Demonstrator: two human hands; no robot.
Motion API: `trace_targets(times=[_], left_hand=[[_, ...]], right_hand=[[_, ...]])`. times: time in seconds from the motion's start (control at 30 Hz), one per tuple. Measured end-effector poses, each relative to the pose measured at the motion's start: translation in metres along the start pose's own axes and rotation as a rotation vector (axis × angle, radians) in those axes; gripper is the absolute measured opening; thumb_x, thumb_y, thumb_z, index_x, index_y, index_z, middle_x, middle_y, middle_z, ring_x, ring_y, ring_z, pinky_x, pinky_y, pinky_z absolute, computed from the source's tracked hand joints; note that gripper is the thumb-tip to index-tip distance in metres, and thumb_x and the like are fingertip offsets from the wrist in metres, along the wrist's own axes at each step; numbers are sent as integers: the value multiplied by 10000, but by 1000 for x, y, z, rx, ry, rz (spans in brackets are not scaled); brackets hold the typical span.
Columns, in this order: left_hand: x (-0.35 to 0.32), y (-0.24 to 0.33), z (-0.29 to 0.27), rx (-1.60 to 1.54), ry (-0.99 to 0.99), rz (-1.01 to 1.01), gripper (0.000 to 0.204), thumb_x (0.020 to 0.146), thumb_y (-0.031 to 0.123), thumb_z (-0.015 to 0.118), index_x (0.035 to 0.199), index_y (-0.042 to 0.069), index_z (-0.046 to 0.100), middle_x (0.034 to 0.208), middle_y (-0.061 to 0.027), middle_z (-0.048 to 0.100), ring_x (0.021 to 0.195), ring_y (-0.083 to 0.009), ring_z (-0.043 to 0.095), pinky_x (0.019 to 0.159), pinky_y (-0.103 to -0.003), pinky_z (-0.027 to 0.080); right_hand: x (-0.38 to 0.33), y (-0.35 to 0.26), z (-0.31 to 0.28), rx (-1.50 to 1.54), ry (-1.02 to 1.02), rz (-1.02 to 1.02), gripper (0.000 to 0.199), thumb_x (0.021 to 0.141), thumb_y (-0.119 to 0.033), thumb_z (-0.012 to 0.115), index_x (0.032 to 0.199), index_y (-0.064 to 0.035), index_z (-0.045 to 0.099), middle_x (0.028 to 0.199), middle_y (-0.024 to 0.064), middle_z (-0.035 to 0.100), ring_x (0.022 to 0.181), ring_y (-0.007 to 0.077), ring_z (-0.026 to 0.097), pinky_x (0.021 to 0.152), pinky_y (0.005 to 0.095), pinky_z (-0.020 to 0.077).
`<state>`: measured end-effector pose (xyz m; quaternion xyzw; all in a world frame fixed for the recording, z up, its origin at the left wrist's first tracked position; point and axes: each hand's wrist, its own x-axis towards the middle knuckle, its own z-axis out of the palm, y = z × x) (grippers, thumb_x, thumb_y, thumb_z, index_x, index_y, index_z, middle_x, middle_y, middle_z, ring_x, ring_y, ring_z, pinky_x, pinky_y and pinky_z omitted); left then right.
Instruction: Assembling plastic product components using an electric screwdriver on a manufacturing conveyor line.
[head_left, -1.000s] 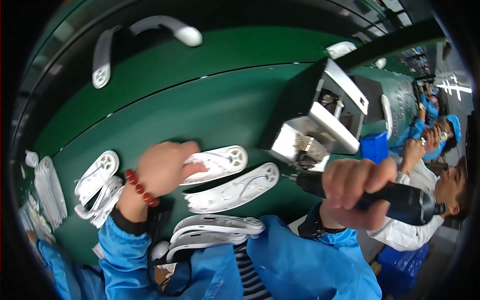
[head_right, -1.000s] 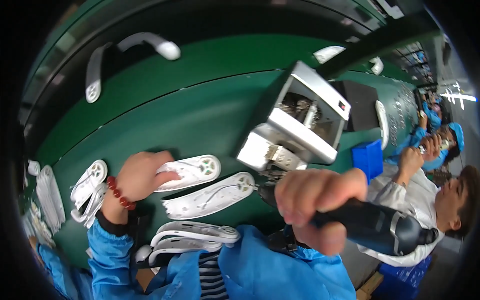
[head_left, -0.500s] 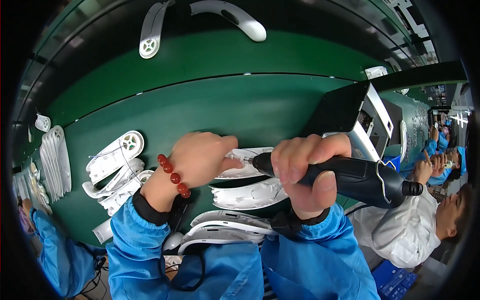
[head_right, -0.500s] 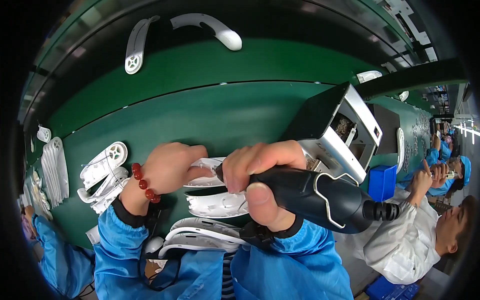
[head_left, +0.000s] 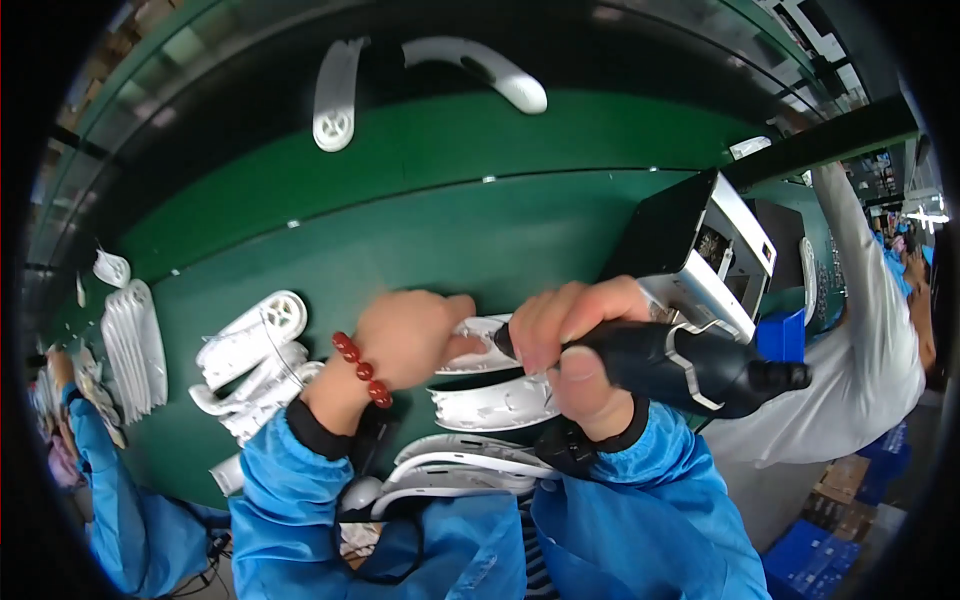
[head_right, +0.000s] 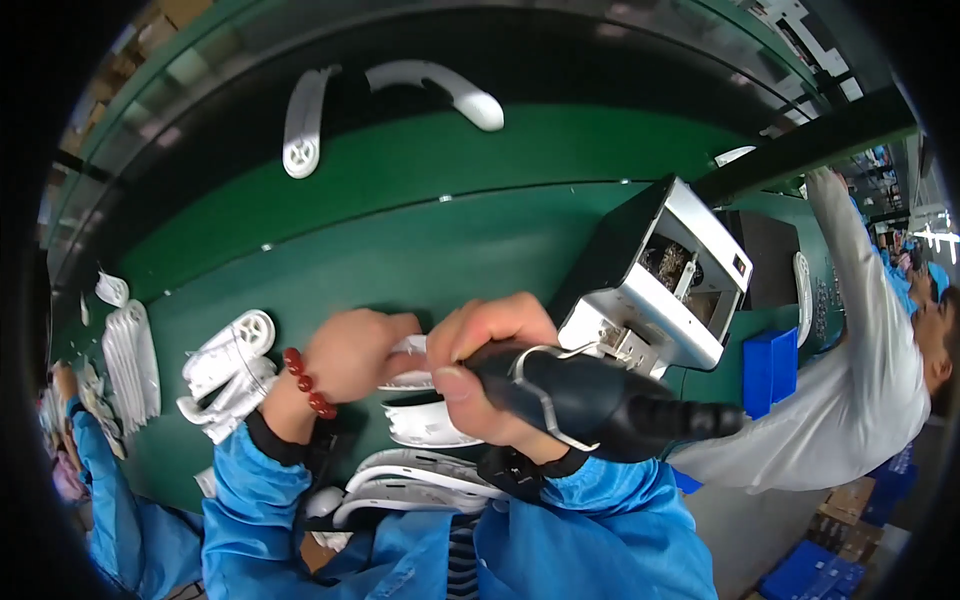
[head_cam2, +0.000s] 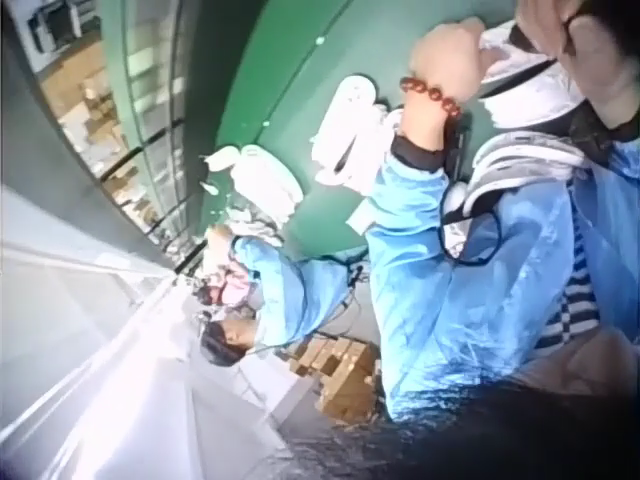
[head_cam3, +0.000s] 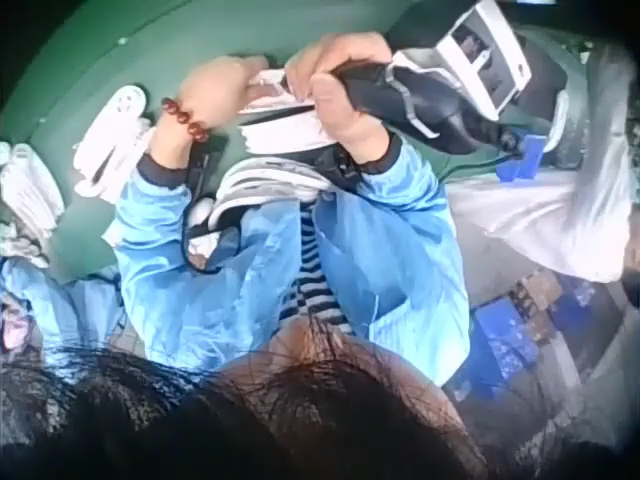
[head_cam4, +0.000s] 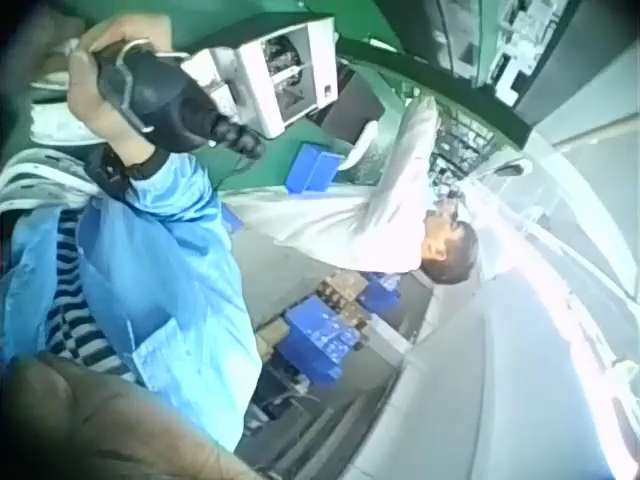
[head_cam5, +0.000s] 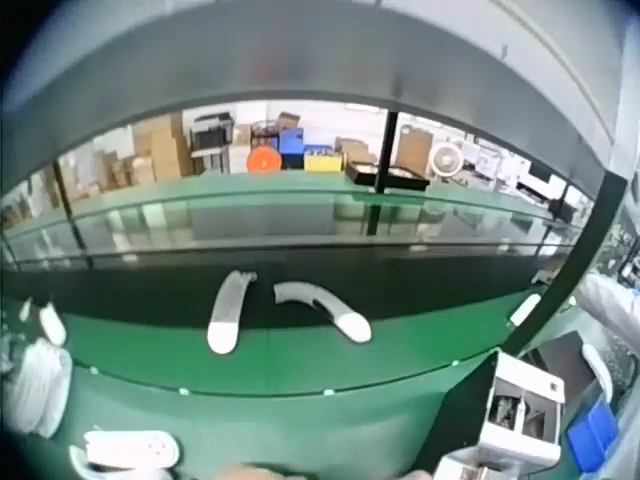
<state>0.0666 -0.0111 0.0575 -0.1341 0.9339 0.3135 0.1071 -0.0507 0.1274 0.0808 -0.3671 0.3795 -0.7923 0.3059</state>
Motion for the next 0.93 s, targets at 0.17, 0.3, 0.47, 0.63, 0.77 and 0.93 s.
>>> trace_targets(times=[0.17, 0.3, 0.47, 0.63, 0.77, 0.93], left_hand=[[-5, 3, -6, -3, -2, 18, 347, 871, 388, 645, 906, 46, 597, 774, -178, 664, 796, -399, 644, 681, -499, 491], [7, 7, -31, 238, 111, -30, 289, 883, 333, 633, 898, 50, 582, 782, -171, 659, 778, -376, 646, 653, -487, 492], [70, -47, -57, 578, 557, -85, 127, 899, 174, 578, 939, 60, 537, 851, -145, 648, 771, -357, 650, 670, -465, 507], [99, -72, -57, 532, 445, -200, 119, 879, 98, 545, 992, 63, 528, 959, -156, 637, 859, -371, 647, 736, -473, 519], [105, -63, -63, 342, 441, -16, 455, 793, 145, 738, 1190, 50, 538, 1080, -173, 610, 978, -375, 609, 827, -431, 505], [123, -77, -104, 265, 633, -84, 532, 821, 279, 758, 1252, 45, 553, 1172, -181, 598, 1055, -308, 615, 912, -411, 488]], right_hand=[[-1, -16, -6, -65, -139, -56, 245, 848, -99, 702, 980, -47, 502, 735, 91, 585, 626, 186, 561, 591, 332, 468], [4, -58, -15, 107, -141, -414, 302, 841, -140, 730, 1014, -35, 505, 736, 93, 610, 604, 216, 593, 573, 350, 474], [-8, -103, -32, 57, -24, -414, 360, 867, -225, 740, 1034, -58, 468, 740, 82, 606, 593, 205, 589, 563, 342, 474], [-20, -165, -80, -47, 183, -473, 333, 945, -366, 616, 1000, -90, 437, 714, 33, 544, 555, 162, 522, 538, 314, 436], [-11, -166, -113, -163, 204, -485, 339, 947, -360, 610, 1048, -85, 438, 748, 44, 542, 586, 170, 517, 561, 327, 426], [5, -166, -134, -176, 168, -540, 376, 917, -334, 676, 1044, -78, 431, 755, 65, 554, 610, 187, 537, 583, 350, 454]])
